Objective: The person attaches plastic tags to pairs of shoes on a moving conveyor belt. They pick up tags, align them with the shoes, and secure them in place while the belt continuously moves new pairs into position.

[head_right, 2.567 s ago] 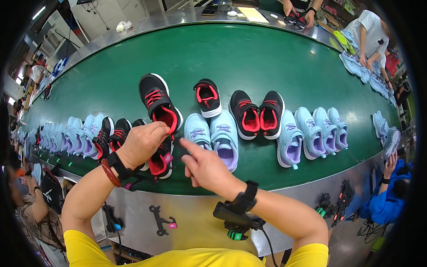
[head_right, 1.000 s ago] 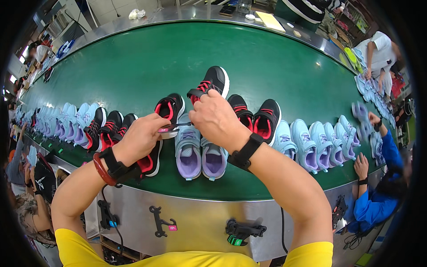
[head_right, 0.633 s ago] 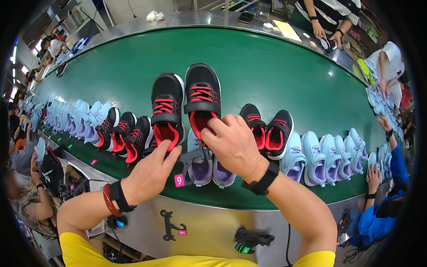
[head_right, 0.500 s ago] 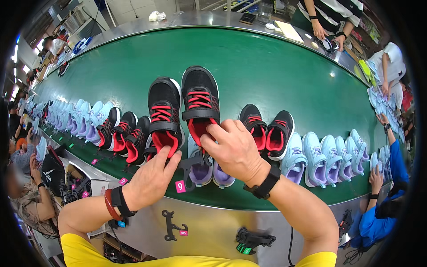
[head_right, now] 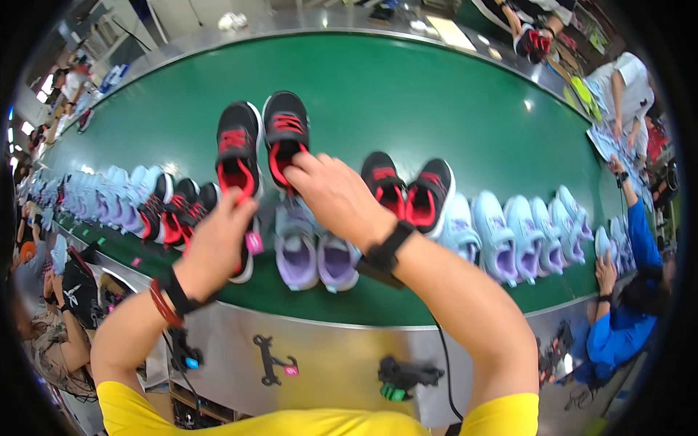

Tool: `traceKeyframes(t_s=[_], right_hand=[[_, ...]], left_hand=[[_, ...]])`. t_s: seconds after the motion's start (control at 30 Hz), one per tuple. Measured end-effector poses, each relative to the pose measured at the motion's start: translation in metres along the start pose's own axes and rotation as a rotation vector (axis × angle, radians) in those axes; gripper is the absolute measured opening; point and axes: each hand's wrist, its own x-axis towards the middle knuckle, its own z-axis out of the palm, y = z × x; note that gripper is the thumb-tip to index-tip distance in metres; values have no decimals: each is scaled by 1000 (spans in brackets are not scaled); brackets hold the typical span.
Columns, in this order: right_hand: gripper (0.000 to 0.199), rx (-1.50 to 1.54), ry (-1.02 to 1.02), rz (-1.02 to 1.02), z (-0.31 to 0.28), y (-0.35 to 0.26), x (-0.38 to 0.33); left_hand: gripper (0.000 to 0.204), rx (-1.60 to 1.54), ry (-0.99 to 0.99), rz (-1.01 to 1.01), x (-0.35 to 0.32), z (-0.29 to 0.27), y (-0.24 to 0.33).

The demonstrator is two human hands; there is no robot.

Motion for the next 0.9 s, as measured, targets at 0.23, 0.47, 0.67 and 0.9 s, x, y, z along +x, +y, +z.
traceKeyframes(t_s=[0.23,0.47,0.67,0.9], right_hand=[[19,186,-231,173,-65,-35,-62],[21,364,-553,481,-119,-91,-221],[36,122,-765,527,-123,-121,-250],[25,380,-684,662,-127,-98,-255]], left_hand=[[59,-33,-110,-63,20,23,-46],[54,-17,100,191,-28,0,19],[30,-165,-132,68,-40,25,34],[16,-397,-150,147,-33,33,25]])
